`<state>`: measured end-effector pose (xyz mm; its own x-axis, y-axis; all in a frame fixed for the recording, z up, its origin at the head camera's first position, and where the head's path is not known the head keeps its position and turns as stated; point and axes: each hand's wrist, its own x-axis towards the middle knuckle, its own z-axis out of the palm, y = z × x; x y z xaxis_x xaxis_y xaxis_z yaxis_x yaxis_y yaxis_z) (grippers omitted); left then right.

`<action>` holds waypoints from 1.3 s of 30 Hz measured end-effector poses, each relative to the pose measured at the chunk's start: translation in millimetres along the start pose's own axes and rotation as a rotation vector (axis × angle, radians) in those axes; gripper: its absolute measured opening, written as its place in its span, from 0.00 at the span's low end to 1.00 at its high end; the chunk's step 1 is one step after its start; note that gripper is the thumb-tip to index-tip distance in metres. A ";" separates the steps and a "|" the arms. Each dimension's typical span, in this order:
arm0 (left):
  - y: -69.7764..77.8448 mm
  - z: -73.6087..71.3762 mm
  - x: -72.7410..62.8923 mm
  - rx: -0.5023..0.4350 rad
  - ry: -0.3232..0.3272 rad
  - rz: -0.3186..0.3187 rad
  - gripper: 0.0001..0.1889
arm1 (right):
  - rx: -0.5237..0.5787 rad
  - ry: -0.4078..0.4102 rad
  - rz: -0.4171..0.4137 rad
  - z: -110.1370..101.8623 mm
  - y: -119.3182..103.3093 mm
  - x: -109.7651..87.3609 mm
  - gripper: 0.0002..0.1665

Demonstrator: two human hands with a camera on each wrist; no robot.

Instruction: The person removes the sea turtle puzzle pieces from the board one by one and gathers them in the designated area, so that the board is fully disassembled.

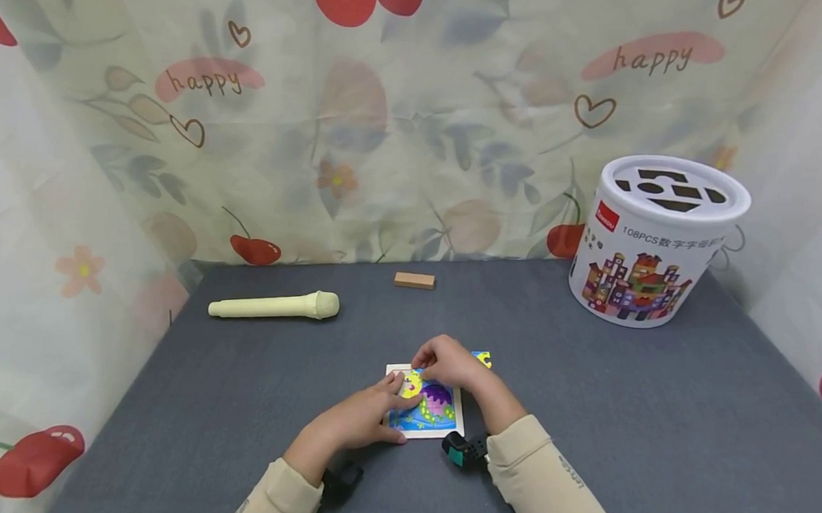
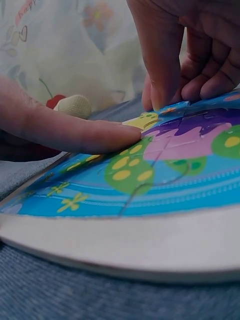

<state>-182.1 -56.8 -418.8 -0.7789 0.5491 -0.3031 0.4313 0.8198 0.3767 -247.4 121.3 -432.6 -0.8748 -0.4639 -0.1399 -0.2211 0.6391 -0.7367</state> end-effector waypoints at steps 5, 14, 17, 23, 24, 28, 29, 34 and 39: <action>0.0 0.1 0.2 0.001 -0.001 -0.002 0.31 | 0.006 0.018 0.045 -2.1 -1.0 -1.0 0.05; 0.1 0.1 0.9 -0.001 -0.010 -0.014 0.32 | 0.037 0.016 0.039 -5.3 3.6 -0.6 0.05; 0.3 -0.5 1.8 0.005 -0.015 -0.020 0.32 | 0.065 0.014 0.041 -6.1 4.8 -0.9 0.06; 0.3 -0.4 2.3 0.004 -0.022 -0.025 0.32 | 0.121 -0.007 0.014 -8.6 6.5 -2.8 0.06; 0.3 -0.5 2.3 0.003 -0.022 -0.025 0.32 | 0.128 -0.012 0.003 -9.0 7.1 -2.9 0.06; 0.0 -0.8 1.6 0.000 -0.021 -0.026 0.32 | 0.153 -0.037 -0.019 -9.0 9.2 -2.1 0.07; -0.1 -0.7 1.5 -0.004 -0.022 -0.026 0.32 | 0.160 -0.043 -0.016 -8.9 9.6 -1.9 0.07; -0.5 -0.7 0.7 -0.020 -0.025 -0.028 0.31 | 0.196 -0.050 0.007 -10.1 11.1 -0.9 0.08; 0.1 -0.2 1.9 -0.019 -0.017 -0.024 0.31 | 0.235 -0.034 0.020 -21.0 15.9 -4.2 0.09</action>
<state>-183.5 -55.6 -419.2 -0.7812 0.5317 -0.3272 0.4033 0.8298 0.3857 -256.3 146.3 -429.9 -0.8621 -0.4754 -0.1753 -0.0938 0.4898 -0.8668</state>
